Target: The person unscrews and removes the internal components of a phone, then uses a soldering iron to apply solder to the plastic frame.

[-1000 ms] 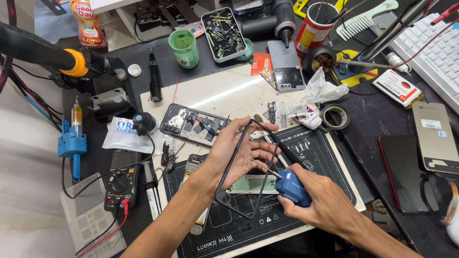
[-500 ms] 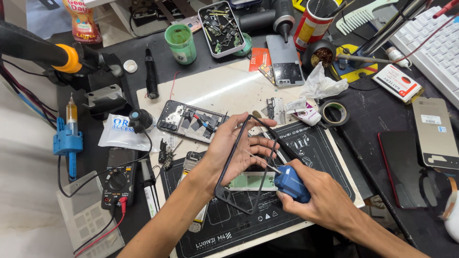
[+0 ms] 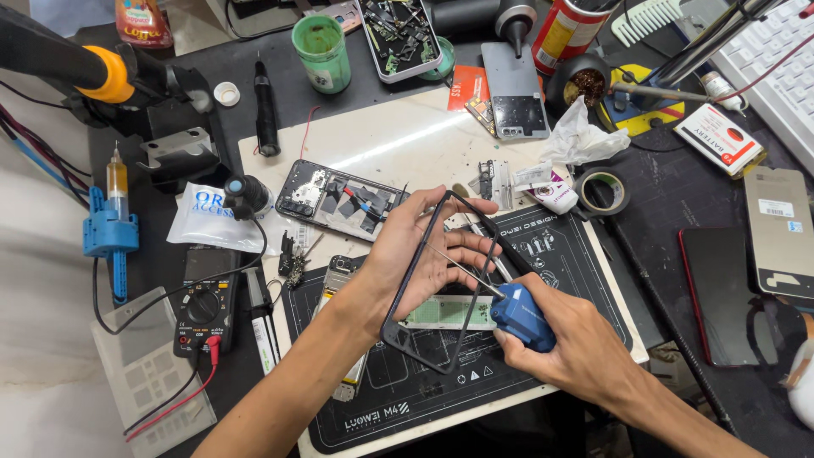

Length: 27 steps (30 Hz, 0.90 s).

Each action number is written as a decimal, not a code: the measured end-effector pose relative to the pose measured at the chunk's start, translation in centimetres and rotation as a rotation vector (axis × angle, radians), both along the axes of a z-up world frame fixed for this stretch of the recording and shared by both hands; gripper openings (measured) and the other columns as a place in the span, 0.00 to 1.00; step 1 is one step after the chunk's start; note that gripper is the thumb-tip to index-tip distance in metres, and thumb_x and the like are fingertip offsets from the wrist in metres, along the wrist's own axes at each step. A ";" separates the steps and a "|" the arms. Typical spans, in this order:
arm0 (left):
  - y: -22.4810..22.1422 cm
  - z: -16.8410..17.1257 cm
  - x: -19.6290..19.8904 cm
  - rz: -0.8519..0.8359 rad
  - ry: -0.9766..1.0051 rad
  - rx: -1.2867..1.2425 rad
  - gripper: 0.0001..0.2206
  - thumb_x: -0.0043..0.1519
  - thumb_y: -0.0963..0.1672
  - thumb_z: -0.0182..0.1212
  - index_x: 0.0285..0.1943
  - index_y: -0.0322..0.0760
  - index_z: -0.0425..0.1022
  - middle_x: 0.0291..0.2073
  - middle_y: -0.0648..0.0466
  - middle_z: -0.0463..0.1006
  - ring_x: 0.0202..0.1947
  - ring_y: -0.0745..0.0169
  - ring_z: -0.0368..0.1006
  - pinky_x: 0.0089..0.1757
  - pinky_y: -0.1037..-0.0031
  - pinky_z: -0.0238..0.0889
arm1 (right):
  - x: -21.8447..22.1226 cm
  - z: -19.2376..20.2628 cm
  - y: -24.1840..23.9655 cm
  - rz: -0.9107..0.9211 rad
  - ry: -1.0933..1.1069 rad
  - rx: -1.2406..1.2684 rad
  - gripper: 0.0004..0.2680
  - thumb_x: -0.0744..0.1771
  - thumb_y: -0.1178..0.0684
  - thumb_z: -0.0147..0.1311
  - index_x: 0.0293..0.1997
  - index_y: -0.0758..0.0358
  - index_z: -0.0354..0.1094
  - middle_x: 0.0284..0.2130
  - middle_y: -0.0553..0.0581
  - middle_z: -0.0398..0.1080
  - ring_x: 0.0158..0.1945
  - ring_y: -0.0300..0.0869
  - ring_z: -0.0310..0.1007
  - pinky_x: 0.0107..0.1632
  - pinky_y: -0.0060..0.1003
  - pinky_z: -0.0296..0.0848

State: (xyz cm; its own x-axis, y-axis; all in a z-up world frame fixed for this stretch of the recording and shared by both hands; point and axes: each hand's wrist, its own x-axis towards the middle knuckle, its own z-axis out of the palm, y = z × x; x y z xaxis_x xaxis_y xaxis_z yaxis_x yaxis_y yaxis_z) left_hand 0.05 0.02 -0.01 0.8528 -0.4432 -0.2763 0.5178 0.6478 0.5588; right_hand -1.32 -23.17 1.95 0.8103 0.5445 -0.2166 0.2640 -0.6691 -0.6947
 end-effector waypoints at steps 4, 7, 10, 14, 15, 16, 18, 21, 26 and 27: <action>0.1 0.0 0.0 0.009 -0.013 -0.019 0.27 0.70 0.55 0.36 0.64 0.31 0.67 0.39 0.41 0.77 0.38 0.55 0.75 0.37 0.67 0.72 | 0.0 0.1 0.0 -0.004 0.000 0.007 0.18 0.58 0.46 0.61 0.49 0.60 0.66 0.21 0.60 0.75 0.20 0.47 0.78 0.25 0.43 0.74; 0.1 0.1 -0.1 0.012 -0.009 -0.003 0.27 0.70 0.55 0.36 0.64 0.32 0.68 0.39 0.41 0.77 0.38 0.56 0.75 0.37 0.68 0.72 | 0.0 0.0 0.0 0.002 -0.027 0.021 0.19 0.58 0.46 0.61 0.49 0.61 0.66 0.21 0.60 0.75 0.20 0.47 0.78 0.26 0.42 0.74; 0.0 0.3 -0.2 0.021 -0.013 0.036 0.28 0.70 0.55 0.35 0.64 0.32 0.68 0.39 0.42 0.76 0.37 0.56 0.75 0.37 0.68 0.72 | 0.0 -0.2 -0.1 -0.010 0.017 -0.016 0.19 0.58 0.44 0.62 0.49 0.59 0.66 0.21 0.59 0.75 0.20 0.47 0.78 0.24 0.42 0.74; -0.1 0.3 -0.1 0.024 -0.006 0.054 0.28 0.69 0.55 0.34 0.63 0.33 0.68 0.39 0.42 0.76 0.37 0.57 0.74 0.36 0.69 0.71 | 0.0 -0.5 -0.1 0.043 -0.050 0.043 0.17 0.58 0.46 0.61 0.47 0.62 0.66 0.23 0.58 0.75 0.21 0.46 0.78 0.24 0.41 0.75; -0.1 0.3 -0.1 0.023 -0.003 0.053 0.28 0.69 0.56 0.34 0.63 0.33 0.68 0.38 0.42 0.76 0.37 0.57 0.74 0.36 0.69 0.71 | 0.0 -0.5 -0.1 0.045 -0.057 0.048 0.17 0.59 0.46 0.61 0.47 0.62 0.66 0.22 0.58 0.74 0.21 0.46 0.78 0.24 0.41 0.74; -0.1 0.3 -0.1 0.022 -0.007 0.046 0.28 0.70 0.55 0.34 0.63 0.33 0.68 0.39 0.42 0.76 0.37 0.57 0.74 0.37 0.69 0.71 | 0.0 -0.4 -0.1 0.045 -0.064 0.053 0.17 0.59 0.45 0.61 0.47 0.62 0.66 0.22 0.58 0.74 0.20 0.46 0.78 0.24 0.41 0.74; -0.1 0.3 -0.1 0.022 -0.015 0.033 0.27 0.70 0.55 0.35 0.64 0.32 0.68 0.39 0.42 0.76 0.38 0.57 0.74 0.37 0.69 0.71 | 0.1 -0.3 -0.2 0.007 -0.012 0.030 0.18 0.58 0.46 0.60 0.48 0.61 0.66 0.21 0.59 0.74 0.20 0.46 0.77 0.24 0.42 0.73; 0.0 0.4 -0.3 0.028 -0.025 0.052 0.28 0.70 0.55 0.35 0.63 0.32 0.68 0.39 0.42 0.76 0.38 0.57 0.75 0.37 0.68 0.71 | 0.1 -0.1 -0.1 -0.005 0.002 0.010 0.18 0.58 0.46 0.60 0.47 0.60 0.67 0.20 0.59 0.74 0.19 0.46 0.77 0.24 0.42 0.73; -0.1 0.4 -0.2 0.032 -0.023 0.049 0.28 0.70 0.55 0.35 0.63 0.31 0.68 0.39 0.41 0.76 0.37 0.57 0.75 0.36 0.69 0.72 | 0.1 0.0 0.0 -0.008 0.018 -0.012 0.18 0.58 0.45 0.61 0.47 0.60 0.66 0.19 0.59 0.73 0.19 0.46 0.76 0.24 0.43 0.73; -0.2 0.5 -0.2 0.032 -0.019 0.051 0.28 0.70 0.55 0.35 0.63 0.31 0.68 0.39 0.41 0.76 0.37 0.57 0.75 0.36 0.69 0.72 | 0.1 -0.1 0.0 -0.011 0.027 -0.020 0.18 0.58 0.44 0.62 0.47 0.60 0.66 0.19 0.59 0.74 0.19 0.46 0.76 0.24 0.43 0.73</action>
